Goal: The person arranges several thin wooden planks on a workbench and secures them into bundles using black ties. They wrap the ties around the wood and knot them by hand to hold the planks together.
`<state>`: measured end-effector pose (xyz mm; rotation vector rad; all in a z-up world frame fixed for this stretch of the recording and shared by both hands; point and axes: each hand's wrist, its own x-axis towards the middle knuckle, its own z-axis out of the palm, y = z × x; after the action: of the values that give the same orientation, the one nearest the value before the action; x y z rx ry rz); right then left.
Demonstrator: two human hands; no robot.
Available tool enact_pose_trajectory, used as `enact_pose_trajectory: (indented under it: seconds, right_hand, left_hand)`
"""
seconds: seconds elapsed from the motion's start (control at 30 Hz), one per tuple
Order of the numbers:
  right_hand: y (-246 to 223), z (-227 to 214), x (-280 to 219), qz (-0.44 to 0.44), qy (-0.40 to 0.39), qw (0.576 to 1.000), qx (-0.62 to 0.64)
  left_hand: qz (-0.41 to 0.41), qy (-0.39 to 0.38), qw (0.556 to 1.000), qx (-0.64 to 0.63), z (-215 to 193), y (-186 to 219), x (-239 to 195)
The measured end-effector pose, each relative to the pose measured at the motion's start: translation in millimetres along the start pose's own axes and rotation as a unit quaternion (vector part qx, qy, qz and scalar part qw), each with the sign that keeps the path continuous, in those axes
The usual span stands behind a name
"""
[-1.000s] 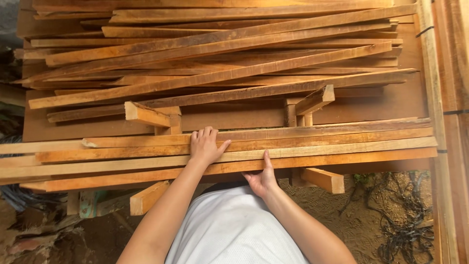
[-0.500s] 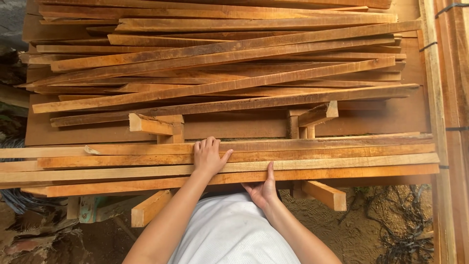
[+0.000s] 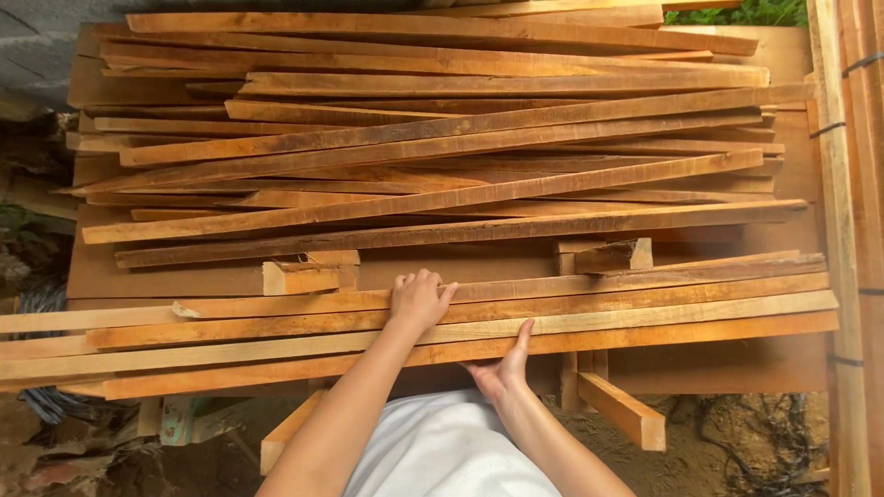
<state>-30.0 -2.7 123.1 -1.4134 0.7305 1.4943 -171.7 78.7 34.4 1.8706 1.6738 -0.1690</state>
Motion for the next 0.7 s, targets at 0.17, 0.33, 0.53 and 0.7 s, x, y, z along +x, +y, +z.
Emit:
enact_pose_trajectory:
  seconds: [0.17, 0.33, 0.53, 0.7]
  right_hand:
    - [-2, -13, 4, -0.006, -0.044, 0.994, -0.100]
    - [-11, -47, 11, 0.083, -0.126, 0.942, -0.301]
    - [5, -48, 21, 0.106, -0.092, 0.955, -0.262]
    - [3, -37, 35, 0.085, -0.116, 0.975, -0.168]
  left_hand:
    - [0.140, 0.139, 0.965, -0.172, -1, 15, -62]
    - [0.036, 0.045, 0.929, -0.366, -8, -32, -138]
    - [-0.392, -0.176, 0.723, -0.541, -10, -70, -167]
    - [-0.386, 0.027, 0.395, -0.833, 0, -76, -139]
